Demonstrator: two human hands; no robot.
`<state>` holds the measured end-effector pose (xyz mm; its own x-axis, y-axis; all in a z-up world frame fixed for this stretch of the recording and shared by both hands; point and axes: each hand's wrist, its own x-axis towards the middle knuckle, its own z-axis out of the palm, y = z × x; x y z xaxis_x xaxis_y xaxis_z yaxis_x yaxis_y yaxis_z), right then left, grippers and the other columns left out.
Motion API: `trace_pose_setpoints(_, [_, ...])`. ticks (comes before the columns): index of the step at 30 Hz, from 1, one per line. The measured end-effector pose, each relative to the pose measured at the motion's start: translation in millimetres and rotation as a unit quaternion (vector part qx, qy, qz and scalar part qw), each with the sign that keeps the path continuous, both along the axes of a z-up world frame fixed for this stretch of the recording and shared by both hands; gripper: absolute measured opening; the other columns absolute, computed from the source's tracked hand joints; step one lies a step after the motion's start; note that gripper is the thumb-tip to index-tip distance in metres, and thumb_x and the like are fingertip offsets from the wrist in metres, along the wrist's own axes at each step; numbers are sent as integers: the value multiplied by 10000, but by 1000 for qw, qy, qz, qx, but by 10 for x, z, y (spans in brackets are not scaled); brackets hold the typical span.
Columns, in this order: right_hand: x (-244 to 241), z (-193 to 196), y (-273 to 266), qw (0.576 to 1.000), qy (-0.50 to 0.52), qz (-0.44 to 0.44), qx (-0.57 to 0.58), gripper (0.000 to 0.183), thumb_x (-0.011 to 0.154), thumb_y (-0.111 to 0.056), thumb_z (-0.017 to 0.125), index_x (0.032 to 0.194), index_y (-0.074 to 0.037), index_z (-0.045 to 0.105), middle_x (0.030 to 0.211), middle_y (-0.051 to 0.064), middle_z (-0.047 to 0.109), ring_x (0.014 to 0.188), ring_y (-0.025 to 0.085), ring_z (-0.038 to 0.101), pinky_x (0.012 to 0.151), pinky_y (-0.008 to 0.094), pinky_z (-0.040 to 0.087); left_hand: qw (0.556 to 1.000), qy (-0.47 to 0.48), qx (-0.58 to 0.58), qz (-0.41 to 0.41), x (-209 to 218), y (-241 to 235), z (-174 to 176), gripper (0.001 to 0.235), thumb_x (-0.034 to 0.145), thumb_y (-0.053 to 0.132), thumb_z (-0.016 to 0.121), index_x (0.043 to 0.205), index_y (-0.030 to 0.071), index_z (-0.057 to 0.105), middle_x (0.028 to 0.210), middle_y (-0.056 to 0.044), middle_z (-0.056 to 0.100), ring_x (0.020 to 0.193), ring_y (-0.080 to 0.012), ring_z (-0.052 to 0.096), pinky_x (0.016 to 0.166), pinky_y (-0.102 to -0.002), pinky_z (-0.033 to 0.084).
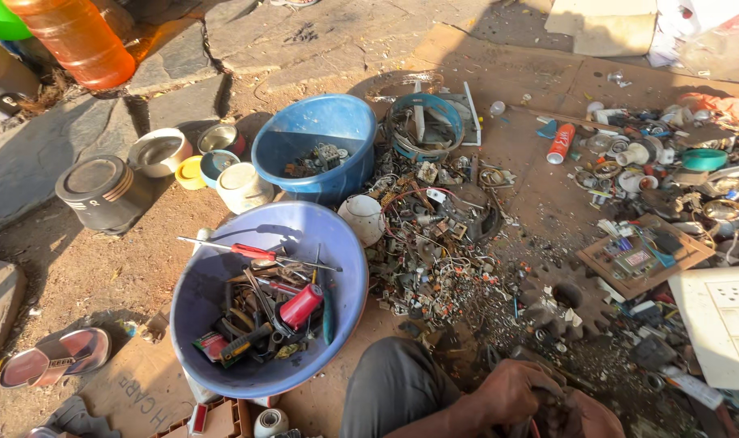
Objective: The person sits on the ground and uses a hammer and pliers to dismantle various electronic components. They break apart a white plastic housing to extract internal parts and separate wires from small white modules.
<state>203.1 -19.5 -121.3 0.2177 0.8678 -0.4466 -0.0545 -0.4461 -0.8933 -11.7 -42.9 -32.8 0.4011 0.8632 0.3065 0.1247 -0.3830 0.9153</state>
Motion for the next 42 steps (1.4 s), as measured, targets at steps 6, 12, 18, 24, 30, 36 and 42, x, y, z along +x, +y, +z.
trace_pose_setpoints(6, [86,184,77,958,-213,191,15,411,895,-201,723,1268,-30,719,1028,154,803,929,211,754,881,360,576,980,11,-180,81,122,75,-93,227,902,83,711,1120,42,761,1103,-175,751,1043,-299,734,950,-377,575])
trace_pose_setpoints(12, [-163,566,-119,968,-239,70,27,288,878,-181,765,1104,-5,800,908,129,785,829,182,717,755,333,559,961,27,-247,125,162,161,11,233,871,144,741,1081,52,784,1074,-167,757,1014,-266,737,938,-354,562])
trace_pose_setpoints(18, [-205,890,-300,994,-64,82,-27,251,951,-200,672,1020,26,756,771,84,680,630,150,577,572,356,486,949,-33,-290,122,198,190,-3,232,870,113,720,1065,-4,768,968,-119,786,874,-170,729,797,-318,578])
trace_pose_setpoints(24, [-264,1086,-280,996,78,37,-27,164,896,-105,719,997,23,734,814,72,710,626,112,616,534,277,484,896,-2,-425,125,162,238,346,223,921,145,707,1079,3,776,887,-86,771,736,-150,681,671,-311,560])
trace_pose_setpoints(30, [-307,1084,-208,988,151,-20,-26,146,930,-84,674,1017,27,714,807,64,705,606,98,618,513,252,471,916,13,-377,138,175,338,420,233,910,162,712,1068,13,796,931,-76,790,804,-135,719,749,-298,572])
trace_pose_setpoints(36, [-334,1128,-184,989,149,-8,11,144,908,-37,660,1034,26,692,832,53,713,682,99,659,593,267,545,919,-4,-367,146,224,376,394,217,903,150,710,1046,8,793,916,-111,797,800,-156,708,734,-311,568])
trace_pose_setpoints(42, [-335,1119,-185,990,139,-20,-12,132,962,-70,649,1042,27,688,825,69,691,665,120,624,556,287,509,921,-27,-363,137,234,411,401,212,907,153,703,1036,12,795,892,-91,797,801,-135,725,747,-293,578])
